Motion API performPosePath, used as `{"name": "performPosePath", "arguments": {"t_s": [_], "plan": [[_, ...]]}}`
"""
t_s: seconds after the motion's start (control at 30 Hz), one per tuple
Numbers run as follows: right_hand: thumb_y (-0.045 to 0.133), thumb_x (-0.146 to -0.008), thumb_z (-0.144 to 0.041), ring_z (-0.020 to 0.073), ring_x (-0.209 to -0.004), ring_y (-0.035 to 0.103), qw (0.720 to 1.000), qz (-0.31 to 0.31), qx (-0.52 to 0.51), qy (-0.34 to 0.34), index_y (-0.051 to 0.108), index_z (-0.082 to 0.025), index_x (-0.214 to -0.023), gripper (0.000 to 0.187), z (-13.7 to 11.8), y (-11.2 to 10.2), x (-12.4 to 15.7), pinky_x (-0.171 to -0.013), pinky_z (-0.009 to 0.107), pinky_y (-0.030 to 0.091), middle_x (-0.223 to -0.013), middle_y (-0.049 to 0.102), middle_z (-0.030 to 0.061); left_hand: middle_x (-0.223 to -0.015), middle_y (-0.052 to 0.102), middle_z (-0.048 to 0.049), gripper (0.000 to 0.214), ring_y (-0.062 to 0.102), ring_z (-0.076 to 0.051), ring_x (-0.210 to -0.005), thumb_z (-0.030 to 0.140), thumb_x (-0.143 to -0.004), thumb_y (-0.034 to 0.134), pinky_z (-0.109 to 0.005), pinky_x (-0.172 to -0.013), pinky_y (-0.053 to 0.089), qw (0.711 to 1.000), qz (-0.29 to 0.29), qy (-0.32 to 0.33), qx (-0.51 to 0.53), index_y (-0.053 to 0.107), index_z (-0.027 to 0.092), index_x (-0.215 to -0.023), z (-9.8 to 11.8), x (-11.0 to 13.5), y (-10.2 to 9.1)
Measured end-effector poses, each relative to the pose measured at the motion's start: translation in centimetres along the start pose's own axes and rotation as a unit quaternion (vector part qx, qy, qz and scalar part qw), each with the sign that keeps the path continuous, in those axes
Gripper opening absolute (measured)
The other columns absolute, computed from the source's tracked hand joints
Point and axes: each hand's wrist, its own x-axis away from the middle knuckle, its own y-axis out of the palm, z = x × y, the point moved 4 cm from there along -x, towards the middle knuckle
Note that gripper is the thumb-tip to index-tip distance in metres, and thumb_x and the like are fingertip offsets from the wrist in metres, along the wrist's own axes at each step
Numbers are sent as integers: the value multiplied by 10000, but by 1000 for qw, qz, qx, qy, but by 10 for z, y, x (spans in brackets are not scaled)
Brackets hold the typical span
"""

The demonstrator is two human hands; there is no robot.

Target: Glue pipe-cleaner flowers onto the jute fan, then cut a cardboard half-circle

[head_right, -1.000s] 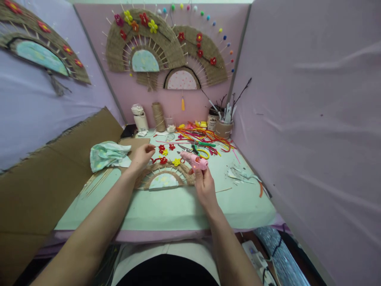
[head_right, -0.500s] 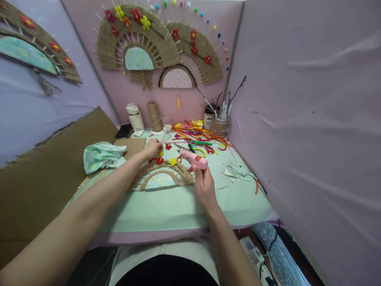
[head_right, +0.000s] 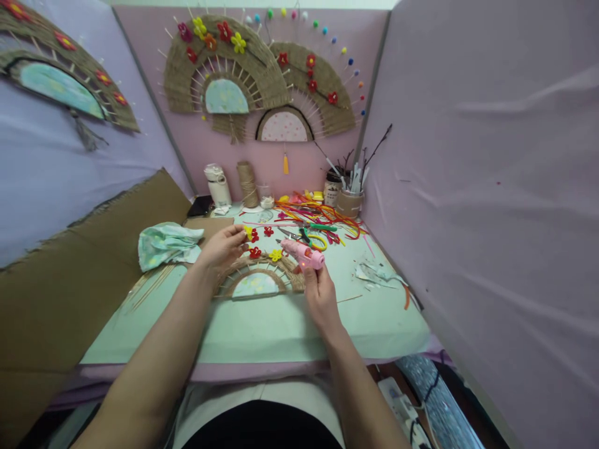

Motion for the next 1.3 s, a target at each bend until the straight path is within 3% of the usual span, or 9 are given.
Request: {"name": "performPosePath", "arguments": {"t_s": [0.2, 0.43, 0.63, 0.87, 1.3], "plan": [[399, -895, -613, 137, -539, 436, 1000, 13, 5, -3, 597, -174, -931, 483, -1, -3, 1, -535, 274, 380, -642, 537, 0, -744, 605, 6, 223, 560, -75, -639, 195, -675, 759, -188, -598, 460, 982, -12, -83, 168, 591, 158, -816, -29, 13, 21], [388, -912, -580, 142, -569, 466, 1000, -20, 4, 15, 608, -144, -1066, 513, -1, 3, 4, -538, 269, 377, -797, 635, 51, -705, 627, -2, 314, 564, -76, -597, 127, -570, 838, -170, -536, 432, 959, -47, -81, 267, 623, 121, -799, -37, 11, 22], [397, -924, -543, 145, -595, 479, 999, -30, 10, 1, 613, -161, -985, 443, 1, 9, 8, -560, 265, 384, -779, 630, 38, -720, 636, -2, 300, 565, -71, -603, 106, -566, 842, -166, -541, 437, 953, -64, -86, 283, 634, 119, -781, -37, 11, 25], [389, -931, -525, 127, -545, 420, 999, -32, 2, -5, 586, -175, -867, 406, -1, 12, 11, -532, 249, 359, -623, 484, -21, -736, 646, -17, 274, 591, -94, -658, 149, -584, 841, -194, -604, 457, 960, -87, -81, 254, 643, 123, -771, -40, 12, 26], [379, -934, -512, 129, -555, 439, 999, -35, 6, 7, 549, -181, -844, 383, 3, 13, 11, -545, 261, 369, -686, 547, 2, -722, 645, -10, 315, 593, -94, -634, 164, -543, 863, -197, -590, 445, 964, -80, -93, 237, 653, 131, -776, -39, 15, 27]]}}
